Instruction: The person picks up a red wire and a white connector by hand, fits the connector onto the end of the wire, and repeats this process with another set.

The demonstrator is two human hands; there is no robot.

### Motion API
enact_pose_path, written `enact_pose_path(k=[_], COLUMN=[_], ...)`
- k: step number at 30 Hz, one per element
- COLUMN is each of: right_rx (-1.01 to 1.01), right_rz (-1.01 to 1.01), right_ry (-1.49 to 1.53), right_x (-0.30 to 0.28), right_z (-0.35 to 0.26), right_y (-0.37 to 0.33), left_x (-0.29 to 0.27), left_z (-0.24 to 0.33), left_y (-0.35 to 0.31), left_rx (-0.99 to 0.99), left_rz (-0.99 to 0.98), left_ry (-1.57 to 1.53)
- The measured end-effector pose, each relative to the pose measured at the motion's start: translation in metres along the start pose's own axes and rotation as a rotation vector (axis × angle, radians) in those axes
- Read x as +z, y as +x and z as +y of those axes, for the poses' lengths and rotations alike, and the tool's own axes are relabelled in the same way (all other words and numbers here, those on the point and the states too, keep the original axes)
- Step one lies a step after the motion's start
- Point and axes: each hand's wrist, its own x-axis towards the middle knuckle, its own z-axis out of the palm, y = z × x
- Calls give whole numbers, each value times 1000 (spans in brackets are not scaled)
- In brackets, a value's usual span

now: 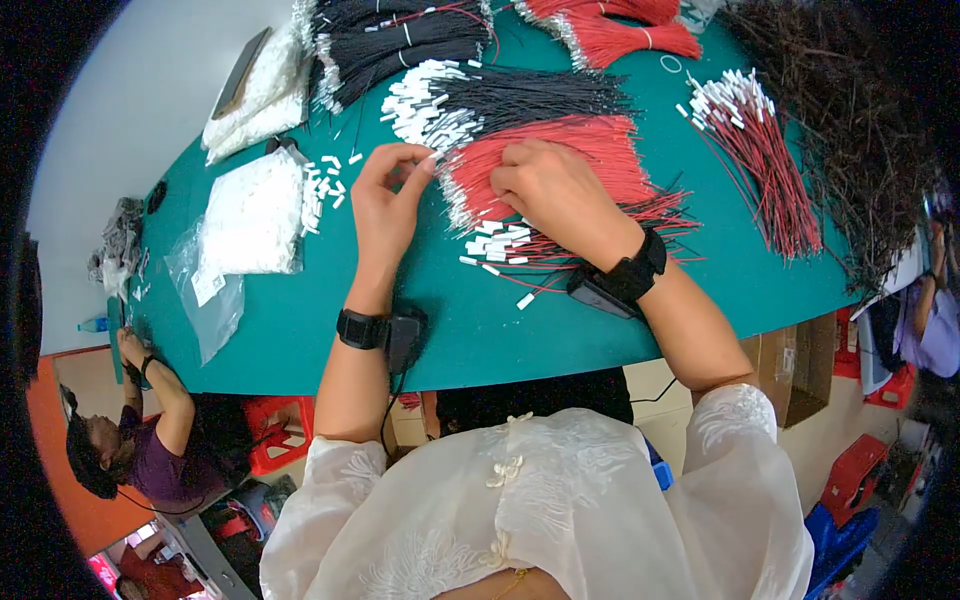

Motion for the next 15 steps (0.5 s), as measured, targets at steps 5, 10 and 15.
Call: enact_pose_path(k=[5,10,15], right_rx=[-62,84,74], right_rz=[73,43,88], right_ry=[125,345,461], right_x=[-3,-8,-13], right_z=[7,3,3], right_y=[-1,-4,-4], left_x=[3,0,1], left_z=[12,13,12], left_y=[-8,-9,-11], left_rx=[-337,-393,-399], left_rz=[-122,-135,-157], left_ry=[-599,-756,-759])
